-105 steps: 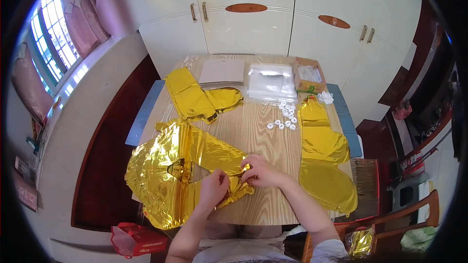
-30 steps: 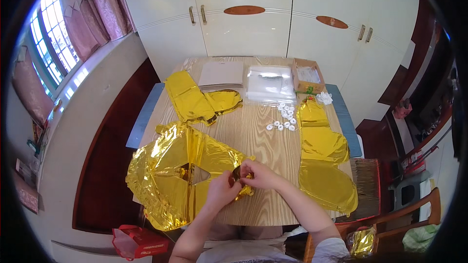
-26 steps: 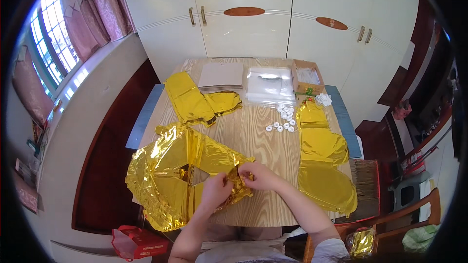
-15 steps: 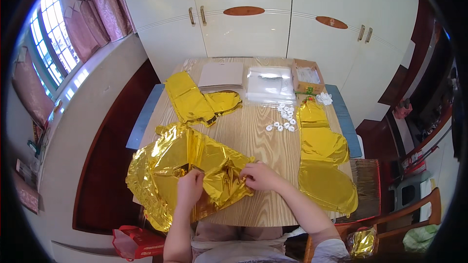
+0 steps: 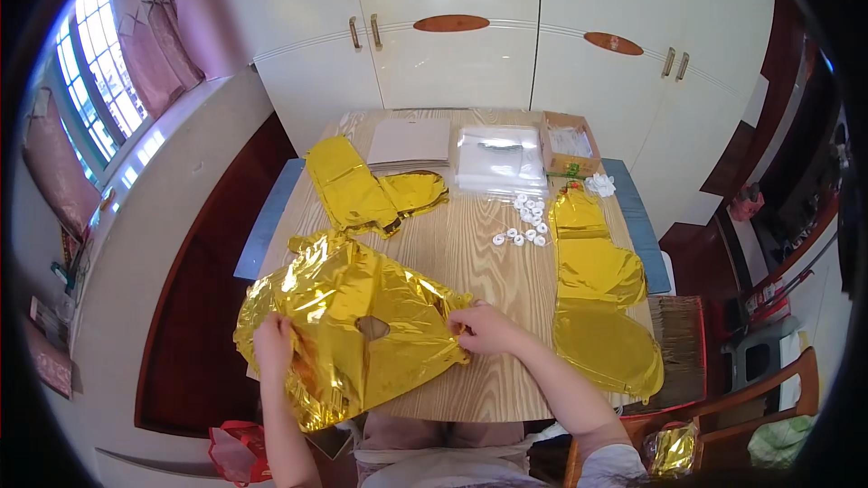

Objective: Manually folding and organizing gold foil balloons on a workspace table.

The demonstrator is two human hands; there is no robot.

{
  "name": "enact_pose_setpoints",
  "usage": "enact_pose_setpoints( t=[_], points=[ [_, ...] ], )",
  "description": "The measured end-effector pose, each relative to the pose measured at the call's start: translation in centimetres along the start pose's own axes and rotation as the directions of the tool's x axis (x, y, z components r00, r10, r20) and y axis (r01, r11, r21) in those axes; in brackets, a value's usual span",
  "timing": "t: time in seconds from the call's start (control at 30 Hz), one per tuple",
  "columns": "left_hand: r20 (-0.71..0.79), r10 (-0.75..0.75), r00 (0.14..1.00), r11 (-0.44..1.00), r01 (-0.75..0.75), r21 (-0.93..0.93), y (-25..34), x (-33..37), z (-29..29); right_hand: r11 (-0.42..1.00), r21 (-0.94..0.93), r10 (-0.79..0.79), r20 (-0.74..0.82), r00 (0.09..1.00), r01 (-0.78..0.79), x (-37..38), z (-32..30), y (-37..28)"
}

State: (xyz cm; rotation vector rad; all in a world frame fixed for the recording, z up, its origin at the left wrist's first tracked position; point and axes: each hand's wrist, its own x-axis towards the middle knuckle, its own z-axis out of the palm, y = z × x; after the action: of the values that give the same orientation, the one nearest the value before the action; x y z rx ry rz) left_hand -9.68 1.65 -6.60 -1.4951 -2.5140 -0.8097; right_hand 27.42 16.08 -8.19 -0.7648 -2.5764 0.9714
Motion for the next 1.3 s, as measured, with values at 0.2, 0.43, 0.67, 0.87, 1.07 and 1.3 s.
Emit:
enact_pose_setpoints(
  t=[0.2,0.43,0.67,0.87,1.07,1.3],
  points=[
    [-0.076,-0.189,0.979,0.964,0.200,0.173,-6.3,0.6,-1.0,1.000,0.020,-0.012,0.002,1.000,0.012,0.3,0.5,0.8],
    [-0.115,-0.303,0.946,0.911,0.323,0.258,-9.1,0.6,-1.1,1.000,0.024,-0.017,-0.011,1.000,0.017,0.4,0.4,0.6],
    [-0.110,0.125,0.986,0.982,-0.139,-0.130,7.6,-4.0,-3.1,0.933,0.355,-0.013,-0.122,0.992,0.056,0.3,0.4,0.3],
    [0.241,0.416,0.877,0.895,-0.347,-0.281,18.5,-7.8,-0.1,0.740,0.672,0.094,-0.055,0.994,-0.033,0.2,1.0,0.0],
    [0.231,0.317,0.920,0.891,-0.206,-0.405,19.1,-6.3,2.9,0.627,0.778,-0.080,0.017,0.997,0.037,0.2,1.9,0.0],
    [0.289,0.246,0.925,0.936,-0.148,-0.320,16.8,-4.7,3.5,0.755,0.655,0.000,0.042,0.999,-0.028,-0.1,1.7,-1.5]
  ],
)
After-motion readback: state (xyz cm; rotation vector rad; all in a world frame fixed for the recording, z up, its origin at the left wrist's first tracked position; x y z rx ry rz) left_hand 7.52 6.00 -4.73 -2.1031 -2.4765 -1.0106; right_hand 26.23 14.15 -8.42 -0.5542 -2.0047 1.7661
